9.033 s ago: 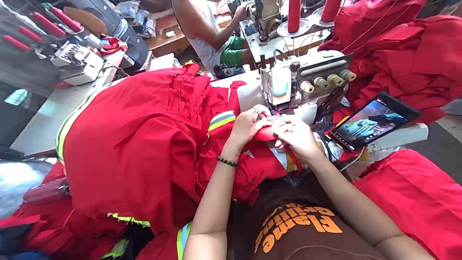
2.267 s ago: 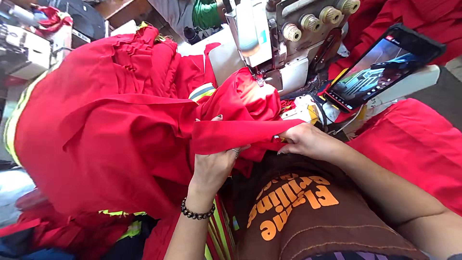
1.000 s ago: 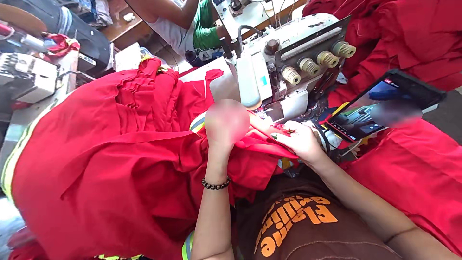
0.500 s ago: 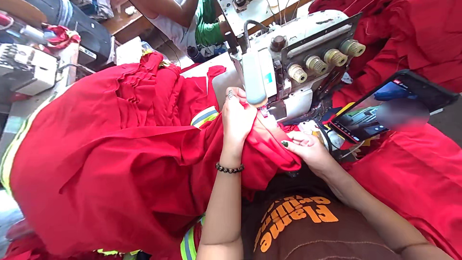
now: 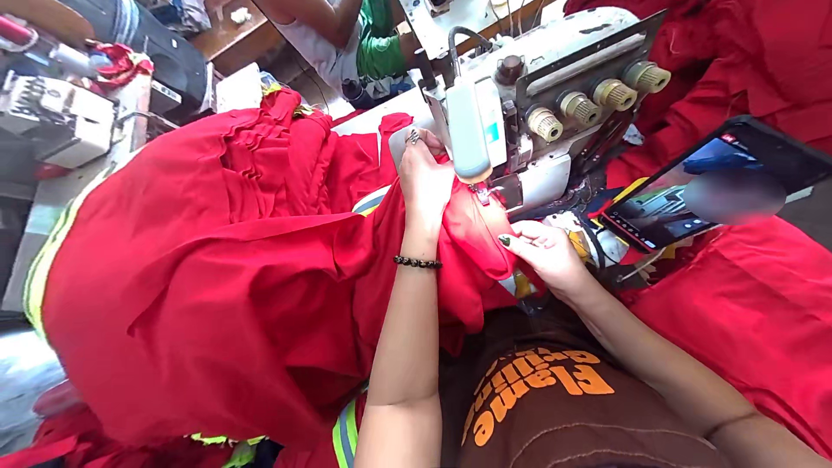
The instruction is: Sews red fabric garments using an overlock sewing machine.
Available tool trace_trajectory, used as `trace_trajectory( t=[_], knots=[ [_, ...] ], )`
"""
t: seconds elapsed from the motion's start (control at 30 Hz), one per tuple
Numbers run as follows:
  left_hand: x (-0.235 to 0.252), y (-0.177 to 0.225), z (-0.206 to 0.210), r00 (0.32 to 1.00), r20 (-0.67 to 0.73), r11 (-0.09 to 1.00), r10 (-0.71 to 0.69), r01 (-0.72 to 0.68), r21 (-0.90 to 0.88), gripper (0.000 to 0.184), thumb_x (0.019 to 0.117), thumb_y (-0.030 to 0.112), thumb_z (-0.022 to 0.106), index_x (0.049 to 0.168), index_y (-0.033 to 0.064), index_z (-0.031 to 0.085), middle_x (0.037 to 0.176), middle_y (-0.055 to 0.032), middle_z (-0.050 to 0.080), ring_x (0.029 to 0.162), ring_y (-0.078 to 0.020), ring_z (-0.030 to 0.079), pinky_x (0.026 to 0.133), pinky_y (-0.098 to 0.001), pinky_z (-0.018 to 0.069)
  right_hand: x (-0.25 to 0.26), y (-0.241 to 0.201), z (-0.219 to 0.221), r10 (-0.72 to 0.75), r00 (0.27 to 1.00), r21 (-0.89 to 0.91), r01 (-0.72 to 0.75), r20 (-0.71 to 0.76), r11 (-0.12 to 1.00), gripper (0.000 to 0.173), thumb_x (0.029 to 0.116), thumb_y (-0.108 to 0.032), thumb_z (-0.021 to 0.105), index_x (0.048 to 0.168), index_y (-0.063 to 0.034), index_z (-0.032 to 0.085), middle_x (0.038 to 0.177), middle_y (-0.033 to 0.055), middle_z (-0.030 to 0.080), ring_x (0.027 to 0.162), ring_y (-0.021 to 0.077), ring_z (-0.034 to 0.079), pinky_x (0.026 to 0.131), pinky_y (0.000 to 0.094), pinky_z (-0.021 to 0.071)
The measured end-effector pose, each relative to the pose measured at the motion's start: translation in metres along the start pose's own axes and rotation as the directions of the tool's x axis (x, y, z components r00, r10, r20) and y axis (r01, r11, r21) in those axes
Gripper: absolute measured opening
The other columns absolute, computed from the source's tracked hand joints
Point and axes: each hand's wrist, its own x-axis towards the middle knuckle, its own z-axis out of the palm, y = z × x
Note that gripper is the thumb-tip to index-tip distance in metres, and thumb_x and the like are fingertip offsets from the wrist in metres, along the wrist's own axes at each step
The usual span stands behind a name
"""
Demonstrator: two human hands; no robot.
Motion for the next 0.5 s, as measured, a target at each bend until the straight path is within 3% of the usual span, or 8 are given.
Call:
trace_trajectory(
  t=[0.07,0.13,0.17,0.2,0.27,0.37,0.5],
  knots=[
    [-0.011,-0.003,-0.015,0.997,-0.002,0.993,0.079,-0.079,-0.088,0.046,0.0774,0.004,0.081,0.116,0.0004,0.057,0.108,-0.0122,0.063,0.094,-0.0179,0.064,0.082,-0.0348,0.0553,0.004,-0.002,0.001,0.019,1.000,0.020,-0.019,-0.004,1.000,0.008,0.0963,-0.006,0.067,0.100,-0.0016,0.073,0.076,0.0008,0.071,0.067,0.0062,0.067,0.065,0.0243,0.0589],
    [-0.048,-0.006,-0.038,0.984,-0.070,0.985,0.164,-0.167,-0.045,0.042,0.0875,0.007,0.078,0.125,0.0031,0.058,0.127,-0.0127,0.063,0.115,-0.0237,0.062,0.096,-0.0416,0.0538,0.008,-0.005,0.003,0.044,0.999,0.097,-0.044,0.001,0.994,0.008,0.0965,-0.004,0.066,0.100,0.0005,0.072,0.077,0.0031,0.071,0.068,0.0082,0.068,0.066,0.0254,0.0593],
    [-0.067,-0.017,-0.043,0.960,-0.153,0.972,0.236,-0.234,0.028,0.031,0.0932,0.010,0.072,0.122,0.0033,0.063,0.134,-0.0117,0.061,0.125,-0.0238,0.058,0.103,-0.0421,0.0502,0.008,-0.006,0.004,0.075,0.997,0.129,-0.075,0.004,0.989,0.008,0.0967,-0.004,0.066,0.100,0.0007,0.072,0.079,0.0041,0.071,0.070,0.0094,0.068,0.068,0.0264,0.0595],
    [-0.088,-0.030,-0.044,0.915,-0.250,0.949,0.315,-0.297,0.109,0.020,0.0966,0.012,0.068,0.115,0.0027,0.067,0.131,-0.0126,0.063,0.128,-0.0254,0.057,0.107,-0.0430,0.0479,0.008,-0.007,0.005,0.120,0.993,0.168,-0.120,0.011,0.978,0.008,0.0970,-0.005,0.066,0.099,0.0009,0.071,0.080,0.0055,0.071,0.072,0.0108,0.068,0.069,0.0279,0.0599],
    [-0.136,-0.046,-0.034,0.840,-0.339,0.903,0.423,-0.358,0.237,0.015,0.0972,0.010,0.066,0.106,-0.0006,0.072,0.119,-0.0190,0.069,0.121,-0.0317,0.062,0.107,-0.0454,0.0480,0.009,-0.011,0.006,0.242,0.969,0.278,-0.245,0.046,0.929,0.010,0.0988,-0.008,0.064,0.100,0.0011,0.069,0.083,0.0084,0.071,0.074,0.0136,0.068,0.072,0.0306,0.0597],
    [-0.174,-0.044,-0.010,0.812,-0.222,0.834,0.540,-0.482,0.267,0.021,0.0998,0.007,0.062,0.117,-0.0008,0.071,0.123,-0.0217,0.070,0.124,-0.0349,0.063,0.110,-0.0461,0.0477,0.008,-0.015,0.009,0.346,0.927,0.436,-0.373,0.144,0.819,0.012,0.1043,-0.009,0.055,0.105,-0.0001,0.063,0.086,0.0093,0.071,0.074,0.0146,0.070,0.070,0.0294,0.0603],
    [-0.149,-0.045,0.014,0.735,-0.195,0.752,0.649,-0.582,0.308,0.027,0.0993,-0.001,0.057,0.121,0.0029,0.072,0.132,-0.0156,0.069,0.133,-0.0354,0.058,0.112,-0.0464,0.0470,0.006,-0.018,0.009,0.369,0.910,0.463,-0.415,0.191,0.783,0.015,0.1063,-0.012,0.051,0.108,-0.0003,0.061,0.086,0.0105,0.071,0.071,0.0159,0.070,0.068,0.0295,0.0601]
  ],
)
